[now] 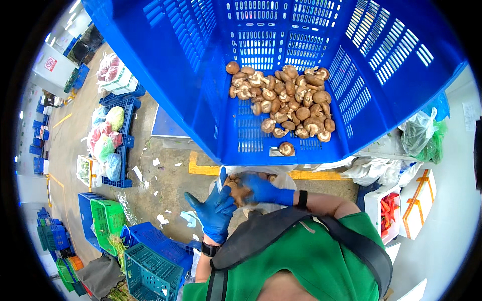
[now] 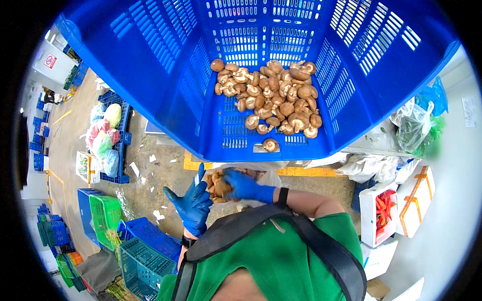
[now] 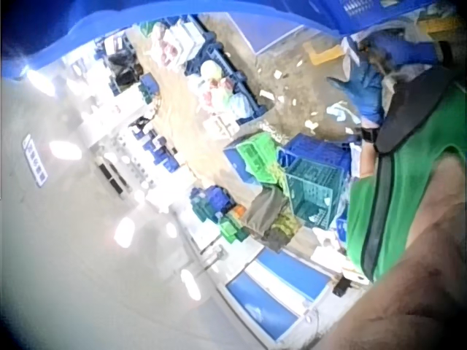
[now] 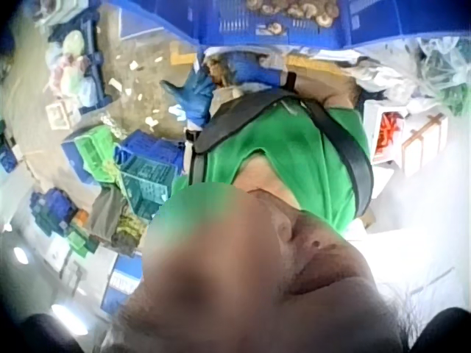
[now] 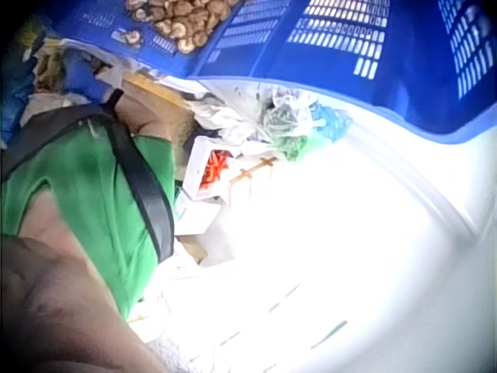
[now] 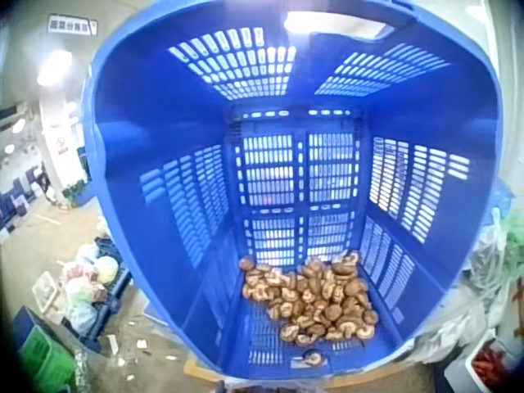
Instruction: The person transfers mushrooms from a blue crate into a plastic bag by hand, weighs the bag on a scale, adds and removes mushrooms to adjust the weight, seals the bag using a machine, and interacts with a touchscreen terminal.
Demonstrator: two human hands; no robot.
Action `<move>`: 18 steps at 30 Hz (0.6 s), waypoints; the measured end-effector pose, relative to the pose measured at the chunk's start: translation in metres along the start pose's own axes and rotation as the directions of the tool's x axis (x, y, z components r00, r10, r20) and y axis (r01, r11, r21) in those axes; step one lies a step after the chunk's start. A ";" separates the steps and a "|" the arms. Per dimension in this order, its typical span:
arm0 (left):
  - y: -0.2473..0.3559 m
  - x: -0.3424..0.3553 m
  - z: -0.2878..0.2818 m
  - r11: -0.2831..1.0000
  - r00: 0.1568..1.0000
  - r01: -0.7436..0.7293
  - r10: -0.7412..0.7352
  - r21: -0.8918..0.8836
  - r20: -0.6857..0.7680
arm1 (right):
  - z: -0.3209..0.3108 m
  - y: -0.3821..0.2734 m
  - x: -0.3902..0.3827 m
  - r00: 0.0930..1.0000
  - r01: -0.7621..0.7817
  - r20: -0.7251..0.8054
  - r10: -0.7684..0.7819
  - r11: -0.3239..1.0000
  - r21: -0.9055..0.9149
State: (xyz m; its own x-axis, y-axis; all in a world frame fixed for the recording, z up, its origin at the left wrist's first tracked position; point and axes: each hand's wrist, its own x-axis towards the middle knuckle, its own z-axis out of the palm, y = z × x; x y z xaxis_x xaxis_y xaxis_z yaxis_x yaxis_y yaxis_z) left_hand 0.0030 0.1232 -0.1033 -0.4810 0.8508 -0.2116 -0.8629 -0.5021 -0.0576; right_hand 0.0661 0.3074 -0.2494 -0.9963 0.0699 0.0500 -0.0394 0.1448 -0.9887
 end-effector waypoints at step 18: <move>0.002 -0.017 0.003 0.998 0.999 0.030 -0.028 0.056 -0.034 | -0.147 -0.010 0.159 0.944 -0.329 -0.308 0.117 0.350 -0.877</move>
State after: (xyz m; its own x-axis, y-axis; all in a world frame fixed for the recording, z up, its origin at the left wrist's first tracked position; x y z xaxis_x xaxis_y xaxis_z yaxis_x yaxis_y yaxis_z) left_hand 0.0087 0.1079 -0.0968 -0.4514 0.8587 -0.2425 -0.8841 -0.4672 -0.0086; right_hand -0.0808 0.4625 -0.2106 -0.9219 0.3866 -0.0250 0.3810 0.8933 -0.2384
